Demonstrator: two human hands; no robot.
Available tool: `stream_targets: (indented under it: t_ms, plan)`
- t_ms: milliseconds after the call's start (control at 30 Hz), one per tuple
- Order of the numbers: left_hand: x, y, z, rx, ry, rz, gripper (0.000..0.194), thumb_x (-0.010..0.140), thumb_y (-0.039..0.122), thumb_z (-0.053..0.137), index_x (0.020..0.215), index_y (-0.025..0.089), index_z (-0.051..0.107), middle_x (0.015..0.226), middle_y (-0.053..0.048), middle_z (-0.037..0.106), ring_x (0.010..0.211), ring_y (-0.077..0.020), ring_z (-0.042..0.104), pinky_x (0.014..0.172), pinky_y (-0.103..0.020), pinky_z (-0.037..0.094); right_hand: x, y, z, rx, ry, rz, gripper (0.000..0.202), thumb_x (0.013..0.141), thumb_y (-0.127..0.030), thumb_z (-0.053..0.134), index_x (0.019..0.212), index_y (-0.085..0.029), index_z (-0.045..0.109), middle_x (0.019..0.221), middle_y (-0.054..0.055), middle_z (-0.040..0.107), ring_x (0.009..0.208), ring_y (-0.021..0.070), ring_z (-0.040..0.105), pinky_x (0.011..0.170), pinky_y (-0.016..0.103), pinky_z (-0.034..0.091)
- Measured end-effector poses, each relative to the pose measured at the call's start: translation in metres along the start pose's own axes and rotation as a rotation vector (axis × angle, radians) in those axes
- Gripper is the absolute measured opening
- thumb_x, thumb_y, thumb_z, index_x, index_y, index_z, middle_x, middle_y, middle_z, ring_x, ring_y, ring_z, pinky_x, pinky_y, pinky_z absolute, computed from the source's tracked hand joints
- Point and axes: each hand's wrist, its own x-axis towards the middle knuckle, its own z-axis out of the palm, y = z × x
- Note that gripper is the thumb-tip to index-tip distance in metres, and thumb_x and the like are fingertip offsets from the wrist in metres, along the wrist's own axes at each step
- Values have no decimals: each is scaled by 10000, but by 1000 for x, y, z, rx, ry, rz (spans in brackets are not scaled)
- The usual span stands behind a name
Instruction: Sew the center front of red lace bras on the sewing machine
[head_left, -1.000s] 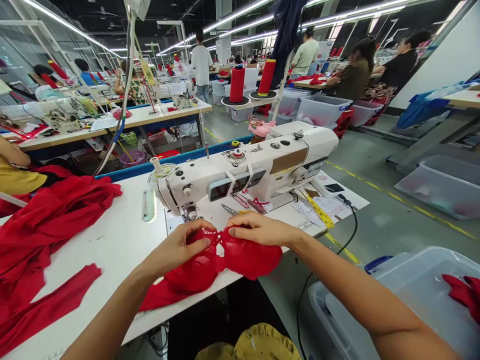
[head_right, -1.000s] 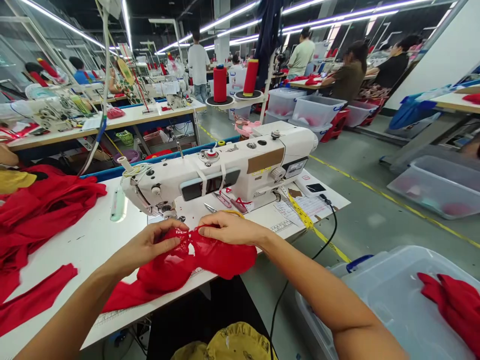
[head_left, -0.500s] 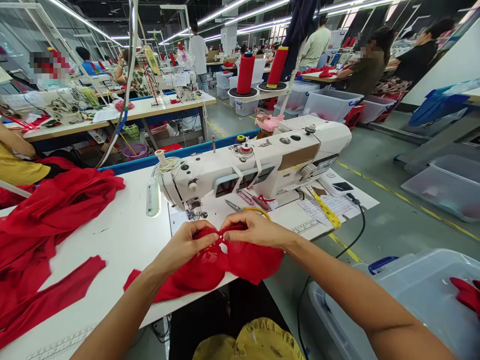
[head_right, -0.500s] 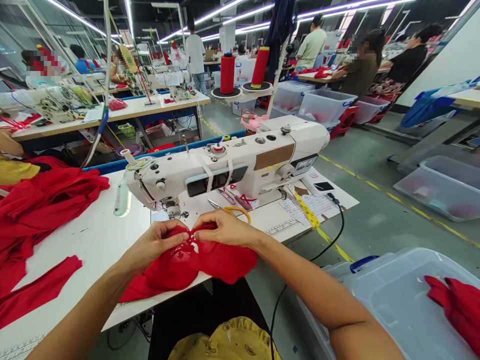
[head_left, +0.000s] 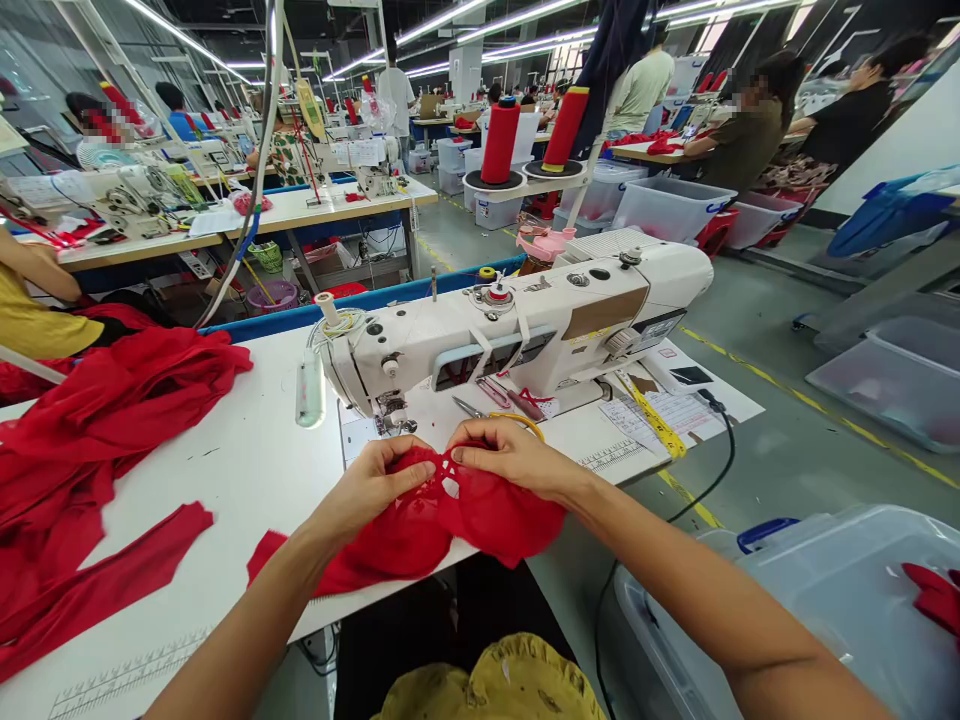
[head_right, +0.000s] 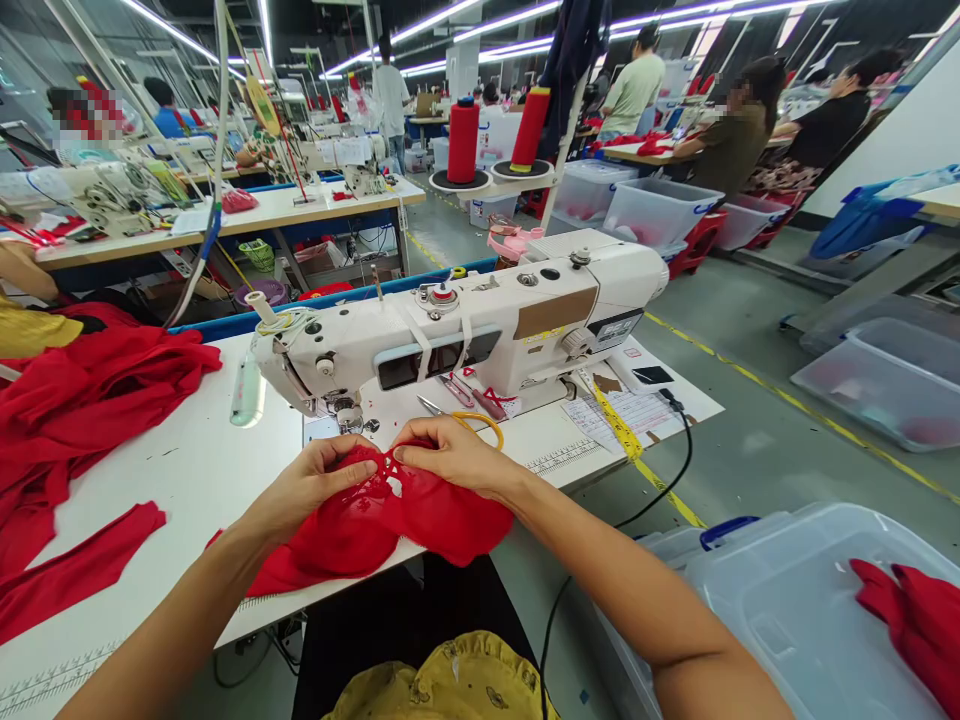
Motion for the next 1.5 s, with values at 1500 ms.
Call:
stream_targets:
  t_ms: [1500]
  plan:
    - [-27,-45,5,1156,458,1300,91,918,123,566,998,147,600,568,49,488,507,-126,406,490,-282,298,-24,35,20,-812,249,-1091,290,902,-68,585,1137,-219,663,800,34,646,700,140,571,605,277,484]
